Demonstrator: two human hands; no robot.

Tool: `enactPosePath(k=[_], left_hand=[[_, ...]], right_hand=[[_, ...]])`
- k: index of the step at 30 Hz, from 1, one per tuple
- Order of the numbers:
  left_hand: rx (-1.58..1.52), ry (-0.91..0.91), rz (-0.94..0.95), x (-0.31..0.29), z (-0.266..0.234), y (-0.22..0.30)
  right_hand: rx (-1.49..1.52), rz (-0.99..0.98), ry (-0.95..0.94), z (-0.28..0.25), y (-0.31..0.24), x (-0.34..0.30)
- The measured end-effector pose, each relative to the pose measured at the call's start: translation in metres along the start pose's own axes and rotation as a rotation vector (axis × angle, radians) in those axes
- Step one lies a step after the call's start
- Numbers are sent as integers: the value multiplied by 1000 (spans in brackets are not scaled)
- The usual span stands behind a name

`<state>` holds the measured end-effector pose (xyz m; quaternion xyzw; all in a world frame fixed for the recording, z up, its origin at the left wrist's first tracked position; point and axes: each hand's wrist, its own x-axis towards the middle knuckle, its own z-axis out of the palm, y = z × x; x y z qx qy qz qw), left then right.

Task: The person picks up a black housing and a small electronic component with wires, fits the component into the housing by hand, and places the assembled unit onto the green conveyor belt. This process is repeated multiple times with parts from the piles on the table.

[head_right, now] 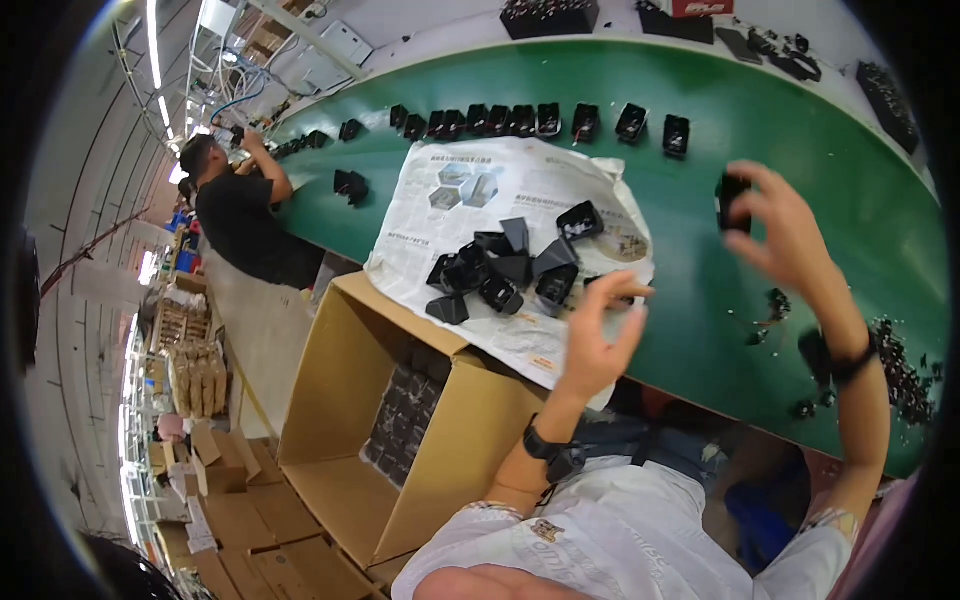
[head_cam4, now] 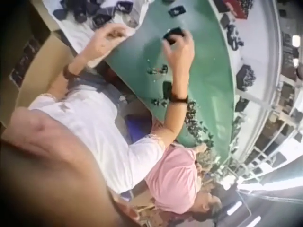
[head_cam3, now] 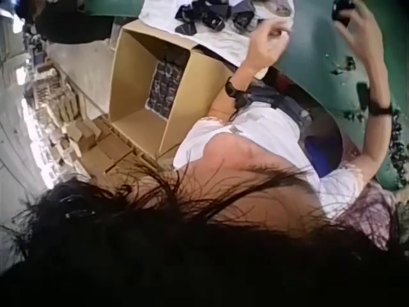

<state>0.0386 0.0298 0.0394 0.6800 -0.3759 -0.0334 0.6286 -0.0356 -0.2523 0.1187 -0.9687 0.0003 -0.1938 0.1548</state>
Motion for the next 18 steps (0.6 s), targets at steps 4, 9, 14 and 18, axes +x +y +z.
enactPosePath(k=[4,9,14,18], left_hand=[[507,73,186,0,-17,-20],[648,-60,147,-9,-12,-31],[589,-24,125,-15,-9,-38],[561,-68,152,-15,5,-43]], right_hand=[[-86,238,-13,36,107,43],[-25,254,6,87,129,68],[-64,265,-32,93,109,87],[-168,262,3,95,121,89]])
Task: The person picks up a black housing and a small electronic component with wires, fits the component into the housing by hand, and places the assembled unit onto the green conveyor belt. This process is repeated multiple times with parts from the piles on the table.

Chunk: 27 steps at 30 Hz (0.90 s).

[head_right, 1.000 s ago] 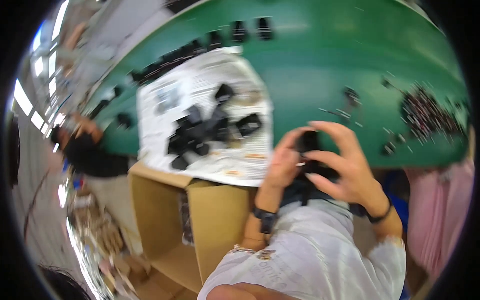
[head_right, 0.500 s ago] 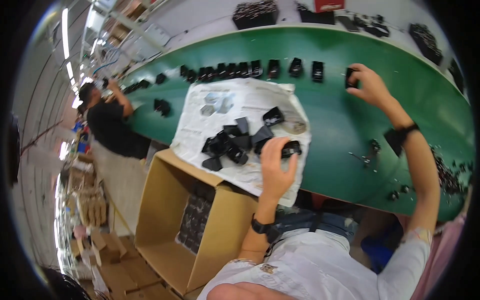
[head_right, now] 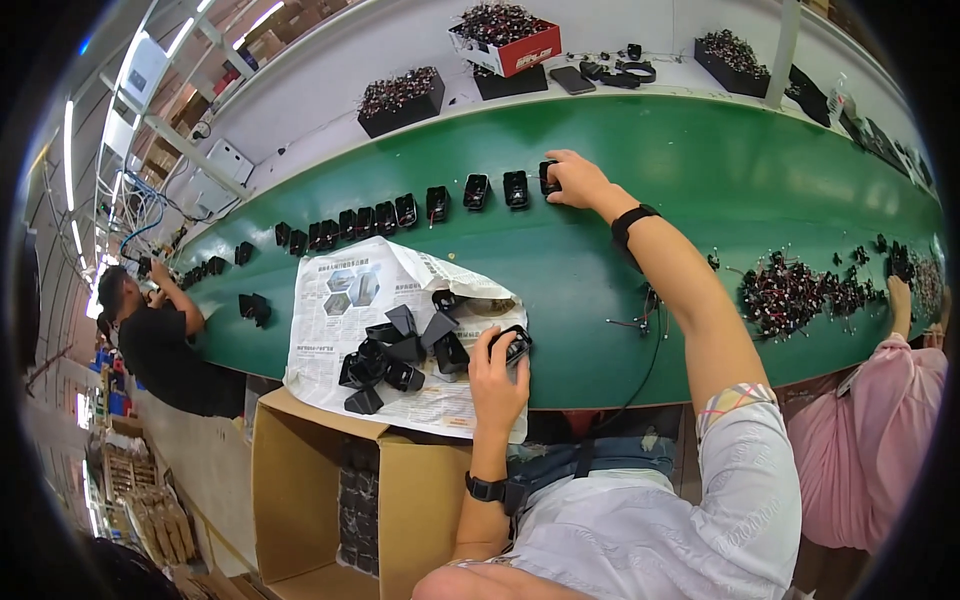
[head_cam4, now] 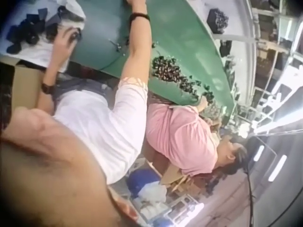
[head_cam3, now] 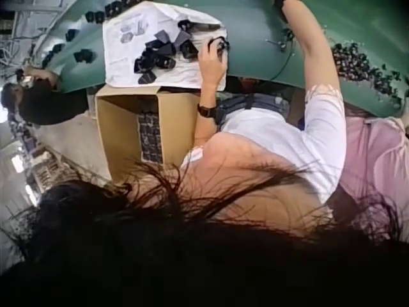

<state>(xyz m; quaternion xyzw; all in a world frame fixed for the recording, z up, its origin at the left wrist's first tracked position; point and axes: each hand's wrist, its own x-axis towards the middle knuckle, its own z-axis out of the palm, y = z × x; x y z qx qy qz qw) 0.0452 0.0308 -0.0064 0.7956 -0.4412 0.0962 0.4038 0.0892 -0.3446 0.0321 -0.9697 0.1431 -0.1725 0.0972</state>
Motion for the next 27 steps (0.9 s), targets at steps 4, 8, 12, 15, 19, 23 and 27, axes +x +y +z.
enactPosePath(k=[4,8,12,15,19,23,27], left_hand=[[-143,37,-5,1,7,-3],[-271,64,-72,2,-8,-1],[-510,-97,-183,-3,10,-6],[-521,-194,-100,4,14,19],[-571,-269,-162,6,18,37],[-615,-212,-184,3,22,32],[-706,-241,-227,6,23,32]], right_hand=[[-20,-157,184,-24,9,-18],[195,-137,-224,-110,-24,-69],[161,-207,-384,-132,-23,-167],[94,-171,-288,-116,-30,-218],[213,23,-273,-95,-23,-228],[349,185,-154,-82,-16,-223],[302,-1,237,-76,-16,-216]])
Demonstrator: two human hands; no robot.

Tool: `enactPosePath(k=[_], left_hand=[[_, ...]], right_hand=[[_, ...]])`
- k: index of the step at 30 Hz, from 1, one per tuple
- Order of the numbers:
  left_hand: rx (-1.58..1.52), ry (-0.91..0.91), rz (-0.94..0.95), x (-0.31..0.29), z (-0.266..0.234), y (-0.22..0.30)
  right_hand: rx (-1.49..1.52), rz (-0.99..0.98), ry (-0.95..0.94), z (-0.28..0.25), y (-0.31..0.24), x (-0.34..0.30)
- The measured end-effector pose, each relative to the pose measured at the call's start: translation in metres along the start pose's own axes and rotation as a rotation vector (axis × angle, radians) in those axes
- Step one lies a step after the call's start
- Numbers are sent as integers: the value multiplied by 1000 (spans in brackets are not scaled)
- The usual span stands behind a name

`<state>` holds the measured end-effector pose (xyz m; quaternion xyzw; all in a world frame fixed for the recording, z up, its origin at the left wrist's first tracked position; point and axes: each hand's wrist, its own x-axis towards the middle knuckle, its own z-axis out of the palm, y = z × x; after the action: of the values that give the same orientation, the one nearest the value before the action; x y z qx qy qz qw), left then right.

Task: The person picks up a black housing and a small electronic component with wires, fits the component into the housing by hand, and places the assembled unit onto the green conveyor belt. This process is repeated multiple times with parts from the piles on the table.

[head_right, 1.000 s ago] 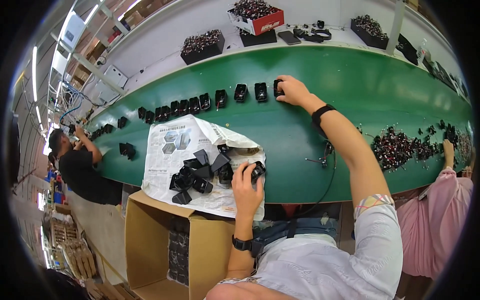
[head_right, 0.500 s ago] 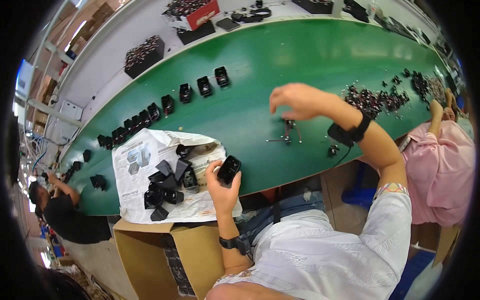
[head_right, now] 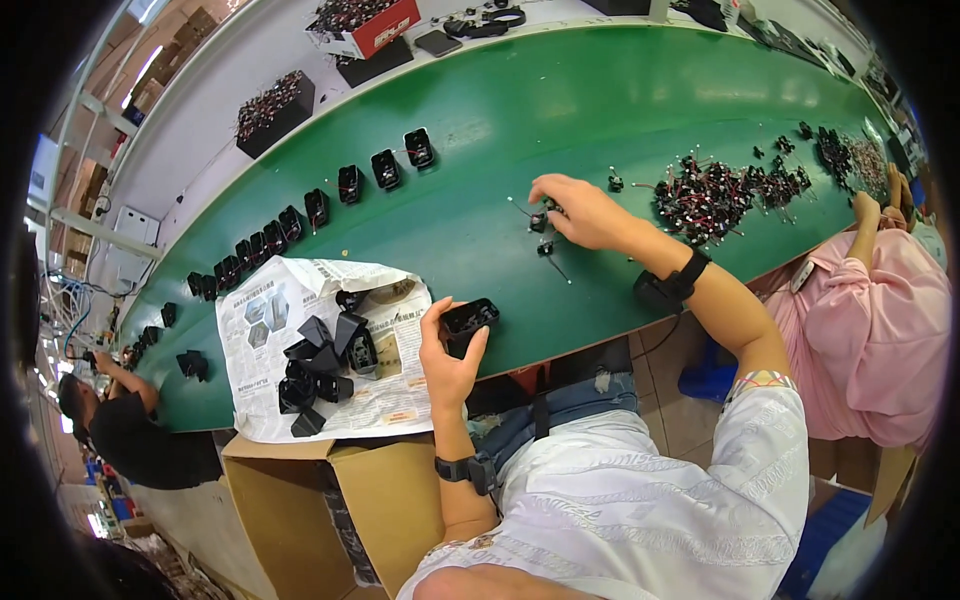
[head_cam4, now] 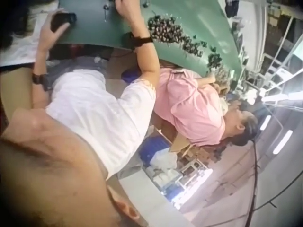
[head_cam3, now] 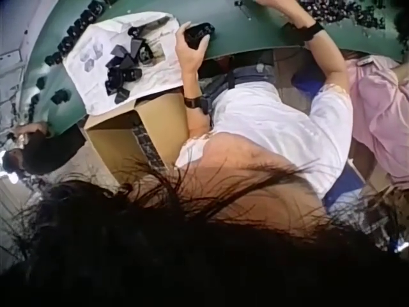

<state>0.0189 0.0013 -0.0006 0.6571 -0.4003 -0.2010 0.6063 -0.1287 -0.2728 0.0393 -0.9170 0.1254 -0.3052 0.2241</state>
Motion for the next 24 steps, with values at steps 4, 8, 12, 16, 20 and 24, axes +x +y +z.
enactPosePath(k=[4,8,12,16,20,24], left_hand=[[-33,-19,-14,-1,-2,-1],[-139,-30,-54,-1,-5,-1],[-291,-52,-45,-6,-5,5],[-536,-169,-119,-13,1,13],[-549,-156,-172,-22,-2,8],[-649,-194,-147,-25,-4,6]], right_hand=[[128,412,-312,-25,-9,6],[786,679,-270,-33,-18,-8],[1517,692,-206,-15,-56,-32],[1265,809,-87,7,-107,-47],[1227,818,-53,34,-119,-57],[1132,669,-5,49,-126,-64]])
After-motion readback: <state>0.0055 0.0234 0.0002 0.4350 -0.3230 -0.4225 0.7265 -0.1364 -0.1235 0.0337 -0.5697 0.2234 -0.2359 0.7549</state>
